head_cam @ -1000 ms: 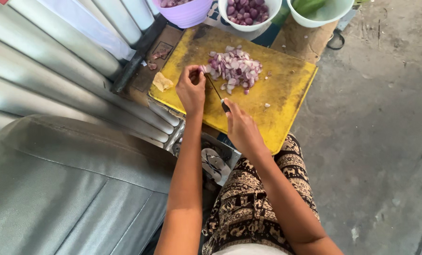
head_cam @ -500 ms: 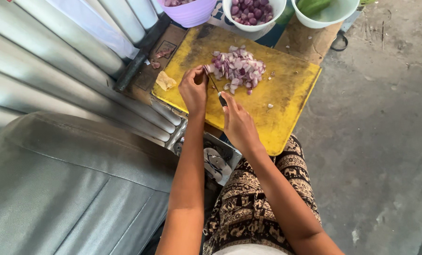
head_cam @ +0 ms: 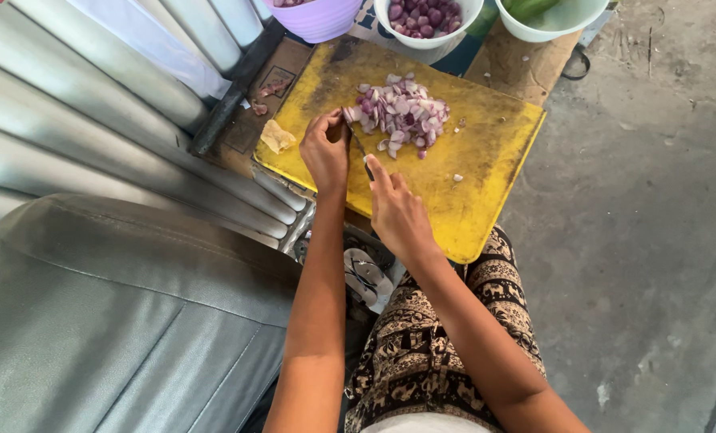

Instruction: The person dices a red onion on a yellow cutting board using a knife. They then transfer the diced onion into a purple bowl.

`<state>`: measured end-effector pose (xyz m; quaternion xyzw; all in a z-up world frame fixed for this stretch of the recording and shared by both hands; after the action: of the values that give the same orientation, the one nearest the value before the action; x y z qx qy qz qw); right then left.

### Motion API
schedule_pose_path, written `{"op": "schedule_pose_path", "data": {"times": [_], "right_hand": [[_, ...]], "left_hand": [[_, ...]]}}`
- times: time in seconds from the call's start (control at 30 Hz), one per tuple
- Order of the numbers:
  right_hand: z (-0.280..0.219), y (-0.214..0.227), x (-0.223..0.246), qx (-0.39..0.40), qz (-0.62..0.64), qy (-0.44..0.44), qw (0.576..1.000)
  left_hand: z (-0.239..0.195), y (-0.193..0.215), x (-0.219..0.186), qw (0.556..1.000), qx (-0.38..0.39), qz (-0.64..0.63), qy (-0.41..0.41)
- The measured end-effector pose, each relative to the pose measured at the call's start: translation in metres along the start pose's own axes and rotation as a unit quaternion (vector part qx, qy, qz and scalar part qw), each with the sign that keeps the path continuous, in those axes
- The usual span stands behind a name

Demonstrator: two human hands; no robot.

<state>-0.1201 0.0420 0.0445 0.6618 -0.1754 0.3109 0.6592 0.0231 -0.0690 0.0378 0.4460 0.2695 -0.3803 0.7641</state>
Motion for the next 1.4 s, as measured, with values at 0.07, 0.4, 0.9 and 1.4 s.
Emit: {"op": "schedule_pose_path", "data": {"times": [0.07, 0.4, 0.9, 1.4], "right_hand": [[0.004, 0.000, -0.004, 0.002, 0.011, 0.006, 1.000], [0.014, 0.003, 0.003, -0.002, 0.022, 0.002, 1.000], [0.048, 0.009, -0.012, -0.004, 0.094, 0.021, 0.995], [-0.009, 0.017, -0.020, 0.003, 0.086, 0.011, 0.996]], "left_hand": [[0.000, 0.000, 0.001, 1.000, -0.002, 0.003, -0.002], [0.000, -0.003, 0.010, 1.000, -0.005, -0.006, 0.014], [-0.001, -0.004, 0.005, 0.999, -0.017, 0.033, -0.038], [-0.005, 0.002, -0.013, 0.997, -0.032, 0.012, -0.063]]}}
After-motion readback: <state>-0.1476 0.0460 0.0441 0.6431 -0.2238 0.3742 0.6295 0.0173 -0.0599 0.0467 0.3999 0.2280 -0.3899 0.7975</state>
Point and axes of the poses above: each hand's wrist, its own z-axis towards the middle knuckle, its own y-axis out of the back of the hand, x = y × z, the point moved 8 cm from there along z, towards the middle knuckle, and after that the axes turned 13 degrees about x, right-handed, at the moved point
